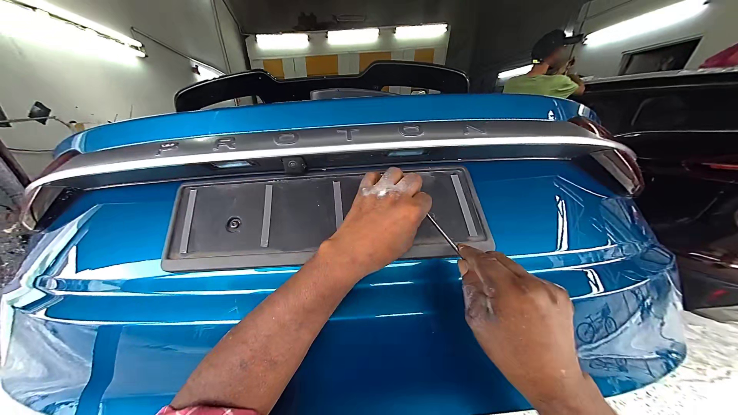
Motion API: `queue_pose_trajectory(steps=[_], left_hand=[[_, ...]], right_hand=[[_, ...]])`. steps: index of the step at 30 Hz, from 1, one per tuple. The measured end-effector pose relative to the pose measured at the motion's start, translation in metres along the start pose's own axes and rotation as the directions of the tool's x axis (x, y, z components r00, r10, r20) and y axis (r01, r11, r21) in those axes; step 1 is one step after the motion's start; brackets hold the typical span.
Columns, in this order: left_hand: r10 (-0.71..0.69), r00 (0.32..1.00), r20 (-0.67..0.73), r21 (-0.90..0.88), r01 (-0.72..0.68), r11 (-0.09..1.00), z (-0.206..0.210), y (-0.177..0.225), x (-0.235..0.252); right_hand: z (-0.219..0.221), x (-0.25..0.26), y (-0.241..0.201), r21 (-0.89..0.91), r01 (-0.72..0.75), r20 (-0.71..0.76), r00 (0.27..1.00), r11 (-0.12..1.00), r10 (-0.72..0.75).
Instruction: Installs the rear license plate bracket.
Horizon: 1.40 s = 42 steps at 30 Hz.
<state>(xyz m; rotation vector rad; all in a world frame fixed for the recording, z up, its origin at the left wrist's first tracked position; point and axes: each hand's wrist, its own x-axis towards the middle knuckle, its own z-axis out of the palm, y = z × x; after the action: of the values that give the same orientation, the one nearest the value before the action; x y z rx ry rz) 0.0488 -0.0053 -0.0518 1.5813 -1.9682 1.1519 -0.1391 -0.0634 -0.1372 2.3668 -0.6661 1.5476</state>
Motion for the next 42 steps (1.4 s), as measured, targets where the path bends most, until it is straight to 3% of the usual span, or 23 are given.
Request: queue_pose_trajectory(steps=[11,16,19,22,26,30,42], left_hand=[[-0.092,0.994,-0.062,0.004,0.093,0.996,0.001,0.001,-0.004],[-0.152,0.969,-0.196,-0.033,0.149,0.988,-0.024,-0.005,-0.008],[-0.239,0.94,-0.242,-0.005,0.245,0.97,-0.051,-0.025,-0.034],[-0.303,0.91,-0.282,0.055,0.331,0.942,-0.07,-0.046,-0.092],[-0.41,0.855,-0.317,0.059,0.449,0.891,-0.087,-0.073,-0.166],[-0.461,0.828,-0.32,-0.022,0.48,0.877,-0.099,-0.09,-0.197],[-0.473,0.825,-0.308,-0.056,0.481,0.875,-0.096,-0.101,-0.196]], right_hand=[[-0.023,0.024,0.005,0.03,0.025,-0.003,1.0,0.999,-0.025],[-0.046,0.058,0.014,0.126,0.234,0.017,0.971,0.964,-0.238],[-0.033,0.091,0.006,0.232,0.389,0.024,0.914,0.891,-0.405],[-0.001,0.119,-0.027,0.319,0.514,0.02,0.836,0.796,-0.548],[0.038,0.153,-0.09,0.314,0.699,0.046,0.665,0.642,-0.746],[0.053,0.178,-0.13,0.325,0.76,0.098,0.565,0.563,-0.819],[0.061,0.178,-0.136,0.24,0.744,0.164,0.602,0.623,-0.782]])
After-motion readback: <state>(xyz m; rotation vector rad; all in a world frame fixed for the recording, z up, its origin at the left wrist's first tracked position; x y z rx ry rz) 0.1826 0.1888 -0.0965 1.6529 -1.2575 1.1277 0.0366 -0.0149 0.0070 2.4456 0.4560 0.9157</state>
